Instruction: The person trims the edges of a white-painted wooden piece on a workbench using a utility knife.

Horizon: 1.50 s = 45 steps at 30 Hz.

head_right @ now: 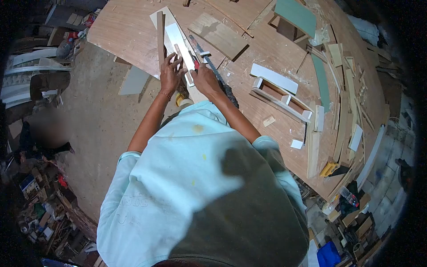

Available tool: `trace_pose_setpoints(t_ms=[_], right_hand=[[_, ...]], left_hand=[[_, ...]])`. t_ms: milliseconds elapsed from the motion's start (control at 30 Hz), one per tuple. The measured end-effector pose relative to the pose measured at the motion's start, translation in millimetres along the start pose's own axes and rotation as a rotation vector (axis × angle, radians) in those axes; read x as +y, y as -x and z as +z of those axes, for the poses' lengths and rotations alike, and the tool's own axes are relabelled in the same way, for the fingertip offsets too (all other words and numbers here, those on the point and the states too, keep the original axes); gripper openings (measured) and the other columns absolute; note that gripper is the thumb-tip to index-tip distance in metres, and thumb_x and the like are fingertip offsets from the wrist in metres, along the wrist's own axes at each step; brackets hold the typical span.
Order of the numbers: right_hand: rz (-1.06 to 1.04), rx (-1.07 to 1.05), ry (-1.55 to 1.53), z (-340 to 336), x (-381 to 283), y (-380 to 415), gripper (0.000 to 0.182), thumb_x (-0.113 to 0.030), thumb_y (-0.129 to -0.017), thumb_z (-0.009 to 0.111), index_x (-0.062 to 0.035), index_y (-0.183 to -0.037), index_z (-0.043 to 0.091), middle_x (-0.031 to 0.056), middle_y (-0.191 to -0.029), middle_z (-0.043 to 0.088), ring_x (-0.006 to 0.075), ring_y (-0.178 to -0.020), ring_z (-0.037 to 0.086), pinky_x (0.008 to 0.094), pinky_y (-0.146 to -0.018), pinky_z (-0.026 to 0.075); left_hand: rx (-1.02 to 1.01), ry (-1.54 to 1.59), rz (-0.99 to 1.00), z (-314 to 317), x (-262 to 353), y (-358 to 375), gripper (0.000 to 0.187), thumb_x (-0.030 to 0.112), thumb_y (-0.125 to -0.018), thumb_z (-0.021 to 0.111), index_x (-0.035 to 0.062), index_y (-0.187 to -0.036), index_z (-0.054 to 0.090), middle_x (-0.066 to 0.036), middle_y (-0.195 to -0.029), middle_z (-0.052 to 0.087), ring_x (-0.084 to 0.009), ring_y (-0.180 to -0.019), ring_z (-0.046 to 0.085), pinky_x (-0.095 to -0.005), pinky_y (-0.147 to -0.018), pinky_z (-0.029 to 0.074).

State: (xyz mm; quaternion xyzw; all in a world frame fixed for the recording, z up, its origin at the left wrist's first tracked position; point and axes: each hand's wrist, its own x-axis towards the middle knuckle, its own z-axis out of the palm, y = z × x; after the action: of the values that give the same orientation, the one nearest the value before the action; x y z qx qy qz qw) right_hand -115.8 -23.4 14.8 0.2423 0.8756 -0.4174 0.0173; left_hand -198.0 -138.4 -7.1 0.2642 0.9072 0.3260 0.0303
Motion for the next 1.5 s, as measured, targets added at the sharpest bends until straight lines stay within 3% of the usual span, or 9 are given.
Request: trace_pose_setpoints(t_ms=[133, 367, 633, 733, 867, 933, 1067, 1267, 1500], right_hand=[[0.009, -0.052, -0.012, 6, 1, -6, 0.040, -0.029, -0.082, 0.049, 0.0106, -0.089, 0.047, 0.0304, -0.075, 0.056, 0.0410, -0.075, 0.057, 0.0427, -0.065, 0.045], [-0.022, -0.052, 0.064, 8, -4, -16, 0.039, -0.028, -0.081, 0.050, 0.0099, -0.088, 0.047, 0.0307, -0.075, 0.056, 0.0414, -0.074, 0.057, 0.0437, -0.064, 0.045], [-0.056, -0.064, 0.060, 9, -8, -20, 0.039, -0.028, -0.080, 0.050, 0.0103, -0.087, 0.048, 0.0301, -0.074, 0.056, 0.0422, -0.075, 0.057, 0.0456, -0.067, 0.045], [-0.067, -0.066, 0.076, 9, -10, -21, 0.039, -0.028, -0.080, 0.049, 0.0107, -0.086, 0.048, 0.0300, -0.072, 0.056, 0.0421, -0.073, 0.057, 0.0448, -0.065, 0.045], [-0.055, -0.078, 0.077, 7, -13, -22, 0.039, -0.028, -0.080, 0.048, 0.0113, -0.085, 0.047, 0.0299, -0.070, 0.056, 0.0416, -0.071, 0.057, 0.0447, -0.064, 0.045], [-0.104, -0.101, 0.093, 6, -12, -22, 0.040, -0.029, -0.081, 0.047, 0.0115, -0.085, 0.047, 0.0300, -0.070, 0.055, 0.0410, -0.071, 0.057, 0.0446, -0.064, 0.045], [-0.052, -0.113, 0.086, 8, -14, -24, 0.040, -0.028, -0.081, 0.046, 0.0121, -0.086, 0.047, 0.0298, -0.071, 0.056, 0.0407, -0.072, 0.058, 0.0453, -0.065, 0.045], [0.085, -0.151, 0.190, 4, -37, -32, 0.037, -0.022, -0.080, 0.043, 0.0136, -0.092, 0.047, 0.0322, -0.086, 0.055, 0.0409, -0.082, 0.056, 0.0430, -0.072, 0.045], [-0.139, -0.351, 0.478, 9, -40, -61, 0.030, -0.011, -0.073, 0.043, 0.0143, -0.087, 0.054, 0.0311, -0.091, 0.055, 0.0389, -0.085, 0.056, 0.0405, -0.074, 0.046]], left_hand=[[-0.037, -0.033, 0.061, 2, -7, -3, 0.046, 0.017, -0.060, 0.071, 0.0097, -0.104, 0.060, -0.004, -0.122, 0.047, -0.0263, -0.103, 0.045, -0.0331, -0.089, 0.038], [-0.054, -0.098, 0.115, 1, -11, -6, 0.049, 0.020, -0.060, 0.071, 0.0097, -0.106, 0.058, -0.005, -0.119, 0.050, -0.0270, -0.103, 0.047, -0.0347, -0.088, 0.038], [-0.082, -0.048, 0.107, -2, -9, -8, 0.037, 0.015, -0.063, 0.069, 0.0077, -0.097, 0.060, -0.005, -0.118, 0.051, -0.0249, -0.101, 0.050, -0.0352, -0.086, 0.040], [-0.090, -0.097, 0.102, -3, -9, -8, 0.037, 0.006, -0.065, 0.065, 0.0088, -0.101, 0.059, -0.004, -0.119, 0.050, -0.0249, -0.104, 0.049, -0.0363, -0.086, 0.040], [-0.100, -0.174, 0.070, -3, -8, -7, 0.037, 0.005, -0.065, 0.064, 0.0117, -0.100, 0.060, -0.003, -0.120, 0.049, -0.0235, -0.105, 0.048, -0.0379, -0.083, 0.038], [-0.098, -0.130, 0.077, 0, -13, -7, 0.035, 0.014, -0.068, 0.065, 0.0145, -0.102, 0.057, 0.001, -0.119, 0.050, -0.0197, -0.107, 0.044, -0.0450, -0.083, 0.031], [-0.108, -0.144, 0.064, -4, -9, -10, 0.037, 0.014, -0.068, 0.065, 0.0153, -0.104, 0.056, 0.001, -0.116, 0.051, -0.0201, -0.104, 0.046, -0.0431, -0.081, 0.032], [-0.126, -0.192, 0.035, -6, -11, -15, 0.039, 0.014, -0.066, 0.066, 0.0161, -0.104, 0.057, 0.002, -0.114, 0.051, -0.0208, -0.103, 0.045, -0.0418, -0.080, 0.032], [-0.105, -0.279, 0.103, -11, -8, -19, 0.031, 0.013, -0.069, 0.061, 0.0171, -0.099, 0.060, 0.003, -0.115, 0.051, -0.0212, -0.106, 0.043, -0.0425, -0.080, 0.031]])
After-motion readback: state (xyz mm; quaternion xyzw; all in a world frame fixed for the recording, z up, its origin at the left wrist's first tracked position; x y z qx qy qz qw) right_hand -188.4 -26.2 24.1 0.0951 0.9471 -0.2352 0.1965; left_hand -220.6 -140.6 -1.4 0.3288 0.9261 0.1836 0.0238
